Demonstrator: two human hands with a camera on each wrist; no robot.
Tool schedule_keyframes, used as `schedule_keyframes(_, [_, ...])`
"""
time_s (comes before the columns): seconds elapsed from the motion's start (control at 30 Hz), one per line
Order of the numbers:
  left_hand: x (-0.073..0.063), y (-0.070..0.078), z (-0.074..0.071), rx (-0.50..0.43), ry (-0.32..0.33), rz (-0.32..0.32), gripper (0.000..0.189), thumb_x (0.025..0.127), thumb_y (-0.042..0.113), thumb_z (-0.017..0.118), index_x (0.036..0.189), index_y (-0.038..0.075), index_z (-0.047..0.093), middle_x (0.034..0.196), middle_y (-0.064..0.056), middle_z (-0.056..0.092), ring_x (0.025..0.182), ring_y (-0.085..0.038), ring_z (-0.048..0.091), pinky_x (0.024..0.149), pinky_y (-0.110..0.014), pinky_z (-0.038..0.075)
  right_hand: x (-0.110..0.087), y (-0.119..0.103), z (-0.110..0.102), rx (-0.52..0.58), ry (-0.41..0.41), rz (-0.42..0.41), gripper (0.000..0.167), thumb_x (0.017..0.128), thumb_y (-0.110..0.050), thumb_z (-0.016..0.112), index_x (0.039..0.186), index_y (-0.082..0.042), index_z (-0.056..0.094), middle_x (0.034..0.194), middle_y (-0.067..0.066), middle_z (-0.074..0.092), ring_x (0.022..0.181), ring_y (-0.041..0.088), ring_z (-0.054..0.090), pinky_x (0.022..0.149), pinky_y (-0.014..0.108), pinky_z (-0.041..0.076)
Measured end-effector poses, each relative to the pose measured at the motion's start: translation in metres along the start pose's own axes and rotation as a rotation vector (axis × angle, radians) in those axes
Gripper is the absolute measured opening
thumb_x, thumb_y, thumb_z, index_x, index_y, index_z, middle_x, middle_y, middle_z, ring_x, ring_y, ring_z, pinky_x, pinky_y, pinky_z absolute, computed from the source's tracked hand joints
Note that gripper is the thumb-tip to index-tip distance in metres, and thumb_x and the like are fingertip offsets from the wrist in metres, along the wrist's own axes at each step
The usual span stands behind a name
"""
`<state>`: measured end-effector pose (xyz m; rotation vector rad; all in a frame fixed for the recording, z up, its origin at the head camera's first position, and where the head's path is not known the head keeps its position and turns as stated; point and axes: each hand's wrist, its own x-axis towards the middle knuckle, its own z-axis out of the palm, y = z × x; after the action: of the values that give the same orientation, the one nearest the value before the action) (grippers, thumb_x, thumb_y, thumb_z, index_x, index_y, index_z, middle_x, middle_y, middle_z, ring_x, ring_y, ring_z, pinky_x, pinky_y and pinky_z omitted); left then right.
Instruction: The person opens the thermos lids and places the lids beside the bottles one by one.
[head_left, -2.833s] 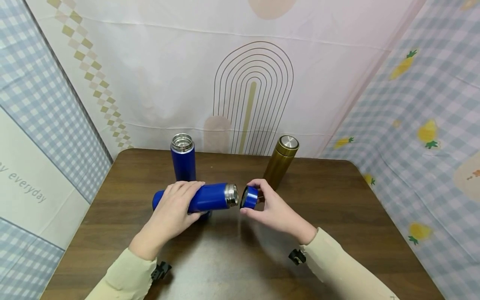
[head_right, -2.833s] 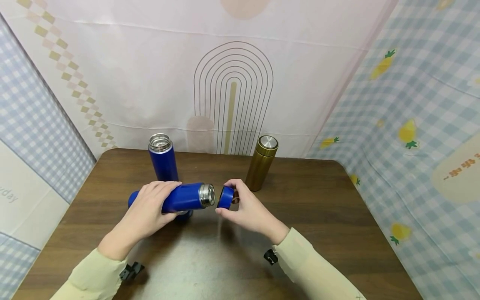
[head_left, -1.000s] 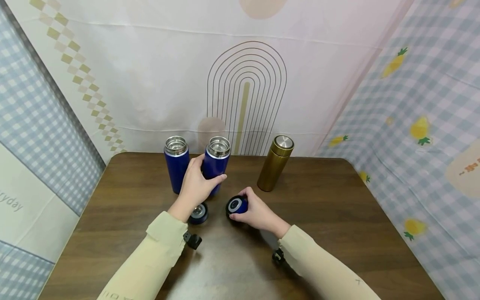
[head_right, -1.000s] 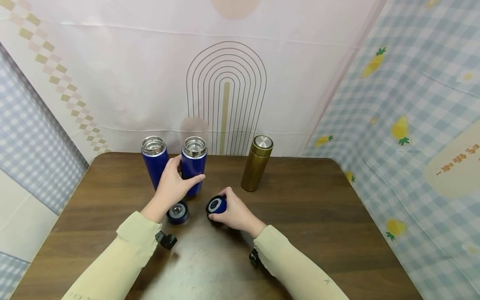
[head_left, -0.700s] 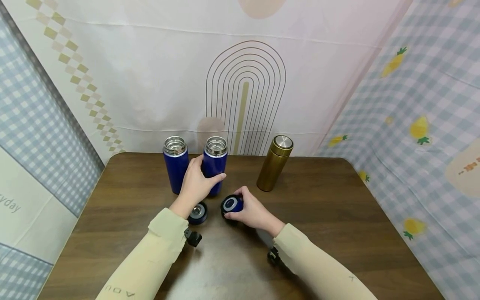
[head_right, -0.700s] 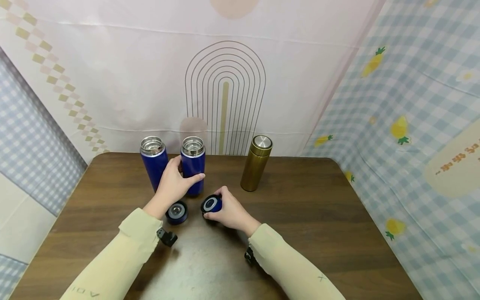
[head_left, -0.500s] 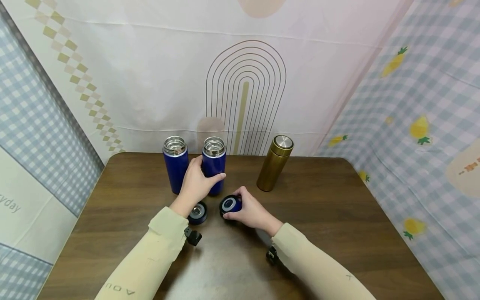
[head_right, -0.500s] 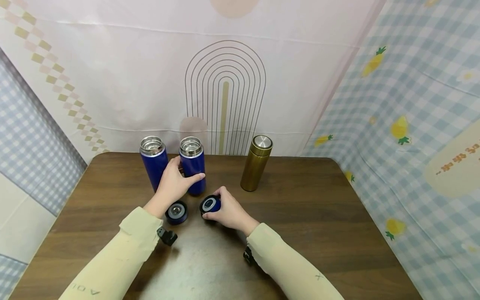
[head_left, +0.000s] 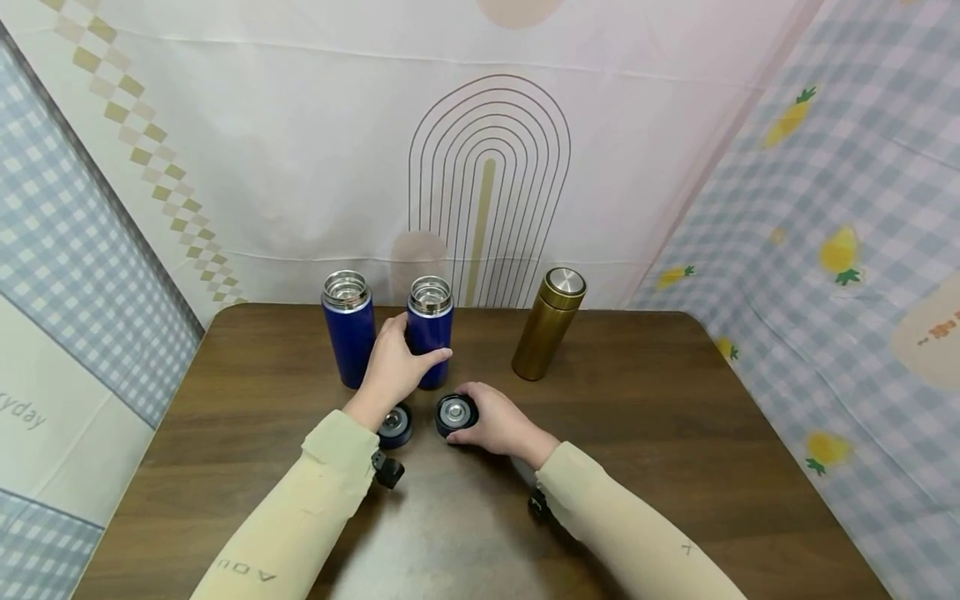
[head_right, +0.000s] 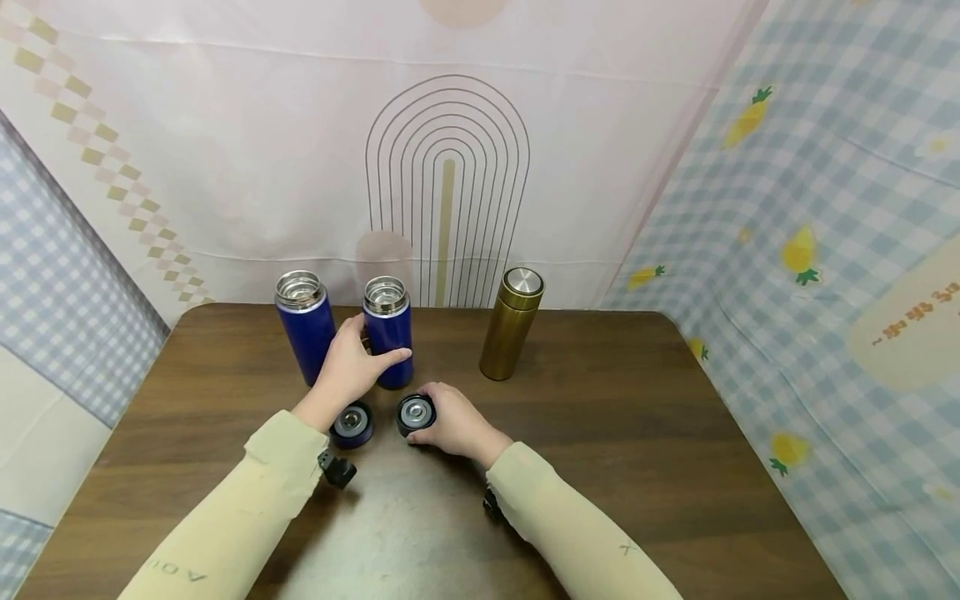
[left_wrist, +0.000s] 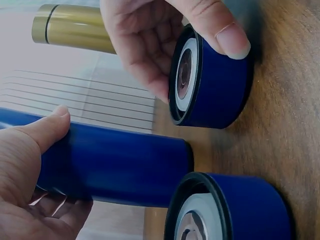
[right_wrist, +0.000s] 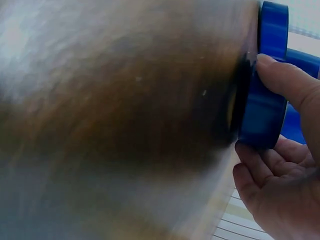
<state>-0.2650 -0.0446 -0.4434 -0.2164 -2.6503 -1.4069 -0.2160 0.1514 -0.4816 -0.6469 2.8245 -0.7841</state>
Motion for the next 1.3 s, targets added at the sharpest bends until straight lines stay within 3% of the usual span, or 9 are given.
schedule_keyframes(0.23, [-0.0003, -0.0032, 0.0034, 0.006, -0.013, 0.022, 0.085, 0.076, 0.050, 0.079, 0.139, 0.005, 0.044, 0.128, -0.013, 0.051, 0.118, -0.030, 0.050, 0.099, -0.048, 0.040, -0.0003, 0.0004, 0.0039, -0.058, 0.023, -0.041, 0.063, 0.073, -0.032, 0.085, 0.121, -0.003, 0.057, 0.110, 0.006, 0.061, 0.102, 0.019, 0.056, 0.091, 0.035, 0.045])
schedule_keyframes(0.63, [0.0070, -0.0024, 0.0044, -0.028, -0.030, -0.027, 0.080, 0.077, 0.040, 0.081, 0.140, 0.007, 0.042, 0.131, -0.014, 0.052, 0.114, -0.033, 0.056, 0.093, -0.047, 0.046, -0.0038, -0.0044, 0.0050, -0.123, 0.050, 0.011, 0.065, 0.072, -0.037, 0.085, 0.123, -0.008, 0.058, 0.116, 0.004, 0.061, 0.103, 0.022, 0.053, 0.091, 0.042, 0.042])
schedule_keyframes(0.93, [0.0079, -0.0058, 0.0061, -0.021, -0.025, -0.040, 0.083, 0.077, 0.044, 0.080, 0.141, 0.008, 0.041, 0.132, -0.014, 0.051, 0.115, -0.034, 0.055, 0.093, -0.047, 0.047, -0.0045, -0.0043, 0.0077, -0.121, 0.050, 0.035, 0.066, 0.072, -0.038, 0.085, 0.126, -0.010, 0.057, 0.117, 0.002, 0.061, 0.103, 0.021, 0.052, 0.092, 0.041, 0.042])
schedule_keyframes(1.2, [0.0049, -0.0045, 0.0072, 0.017, -0.021, -0.049, 0.086, 0.079, 0.044, 0.077, 0.144, 0.006, 0.037, 0.139, -0.015, 0.047, 0.125, -0.032, 0.048, 0.102, -0.048, 0.039, -0.0044, -0.0047, 0.0098, -0.108, 0.042, 0.045, 0.068, 0.073, -0.039, 0.084, 0.128, -0.010, 0.057, 0.121, 0.003, 0.060, 0.107, 0.022, 0.052, 0.094, 0.043, 0.041])
schedule_keyframes(1.3, [0.0022, -0.0016, 0.0081, 0.026, -0.020, -0.046, 0.089, 0.082, 0.045, 0.075, 0.148, 0.005, 0.031, 0.145, -0.017, 0.041, 0.131, -0.033, 0.041, 0.106, -0.049, 0.034, -0.0054, -0.0038, 0.0099, -0.110, 0.043, 0.059, 0.077, 0.072, -0.042, 0.084, 0.134, -0.010, 0.052, 0.128, 0.004, 0.057, 0.113, 0.023, 0.051, 0.098, 0.044, 0.039])
